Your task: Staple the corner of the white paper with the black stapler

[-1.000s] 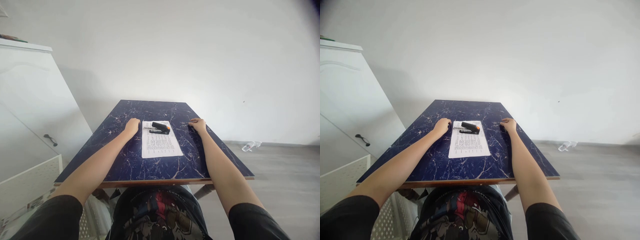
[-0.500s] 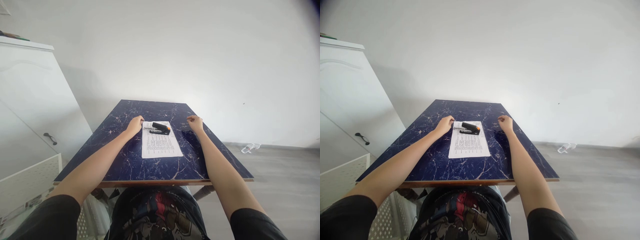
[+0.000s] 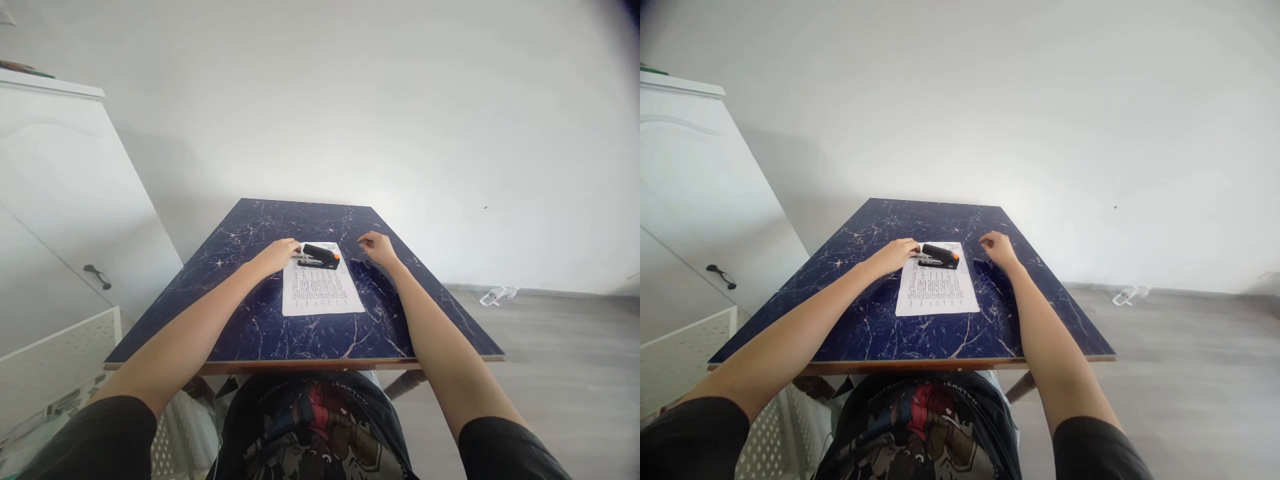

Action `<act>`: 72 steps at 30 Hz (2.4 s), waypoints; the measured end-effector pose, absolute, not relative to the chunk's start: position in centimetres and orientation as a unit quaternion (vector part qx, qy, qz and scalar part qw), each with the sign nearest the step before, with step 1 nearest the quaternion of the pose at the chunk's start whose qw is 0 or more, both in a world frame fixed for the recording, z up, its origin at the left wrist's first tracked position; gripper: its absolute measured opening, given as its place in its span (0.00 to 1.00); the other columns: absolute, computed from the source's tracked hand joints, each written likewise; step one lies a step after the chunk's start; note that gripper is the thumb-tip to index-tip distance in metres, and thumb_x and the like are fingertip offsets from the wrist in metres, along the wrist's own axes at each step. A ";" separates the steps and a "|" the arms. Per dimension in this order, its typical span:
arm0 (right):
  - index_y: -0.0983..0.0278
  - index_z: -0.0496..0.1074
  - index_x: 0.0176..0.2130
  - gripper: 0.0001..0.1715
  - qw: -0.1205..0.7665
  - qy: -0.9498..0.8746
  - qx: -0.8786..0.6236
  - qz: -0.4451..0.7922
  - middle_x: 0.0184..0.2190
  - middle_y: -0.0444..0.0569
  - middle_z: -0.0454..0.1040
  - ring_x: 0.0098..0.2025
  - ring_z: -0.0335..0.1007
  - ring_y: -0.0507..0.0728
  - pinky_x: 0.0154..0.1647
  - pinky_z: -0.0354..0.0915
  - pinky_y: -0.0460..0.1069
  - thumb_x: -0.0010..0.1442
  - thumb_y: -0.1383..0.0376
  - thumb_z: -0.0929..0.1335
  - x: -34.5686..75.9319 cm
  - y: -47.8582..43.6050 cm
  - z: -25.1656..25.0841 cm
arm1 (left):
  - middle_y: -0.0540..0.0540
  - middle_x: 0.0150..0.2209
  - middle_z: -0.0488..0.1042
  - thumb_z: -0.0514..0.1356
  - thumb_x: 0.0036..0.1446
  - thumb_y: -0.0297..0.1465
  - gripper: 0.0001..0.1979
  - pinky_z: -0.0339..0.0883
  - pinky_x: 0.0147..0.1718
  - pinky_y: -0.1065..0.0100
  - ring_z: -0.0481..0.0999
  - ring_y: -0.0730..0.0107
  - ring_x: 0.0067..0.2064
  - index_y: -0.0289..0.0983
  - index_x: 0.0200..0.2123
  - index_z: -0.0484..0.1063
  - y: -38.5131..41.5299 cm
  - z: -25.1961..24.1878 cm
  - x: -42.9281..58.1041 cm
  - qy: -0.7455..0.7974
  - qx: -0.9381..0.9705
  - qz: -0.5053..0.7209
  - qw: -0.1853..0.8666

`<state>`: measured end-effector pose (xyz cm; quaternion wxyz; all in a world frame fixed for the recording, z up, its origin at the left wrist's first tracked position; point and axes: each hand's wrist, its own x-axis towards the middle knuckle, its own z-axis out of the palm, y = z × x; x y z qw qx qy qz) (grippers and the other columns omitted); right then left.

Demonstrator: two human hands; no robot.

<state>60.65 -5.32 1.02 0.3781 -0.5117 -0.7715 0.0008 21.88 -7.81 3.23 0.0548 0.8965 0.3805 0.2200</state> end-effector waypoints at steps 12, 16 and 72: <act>0.64 0.83 0.38 0.13 0.365 -0.782 -0.506 0.001 0.32 0.51 0.78 0.33 0.72 0.58 0.41 0.69 0.54 0.56 0.66 0.68 60.3 -5.6 1.2 | 0.38 0.40 0.80 0.57 0.66 0.25 0.10 0.70 0.47 0.58 0.78 0.55 0.46 0.36 0.40 0.80 -7.2 2.6 22.1 0.358 0.915 0.186 -0.002; 0.64 0.83 0.38 0.12 0.362 -0.786 -0.502 0.000 0.32 0.50 0.78 0.32 0.72 0.58 0.42 0.69 0.54 0.56 0.67 0.69 60.2 -5.7 1.3 | 0.39 0.40 0.81 0.58 0.65 0.25 0.11 0.70 0.49 0.58 0.78 0.55 0.46 0.37 0.38 0.82 -7.1 2.4 22.2 0.365 0.911 0.193 0.002; 0.64 0.77 0.56 0.38 0.239 -0.850 -0.414 0.222 0.35 0.48 0.82 0.34 0.76 0.57 0.41 0.70 0.51 0.47 0.58 0.80 53.1 -8.1 2.7 | 0.53 0.32 0.83 0.65 0.55 0.23 0.16 0.69 0.49 0.63 0.84 0.61 0.41 0.42 0.44 0.69 -7.9 2.3 23.5 0.399 0.827 0.344 0.197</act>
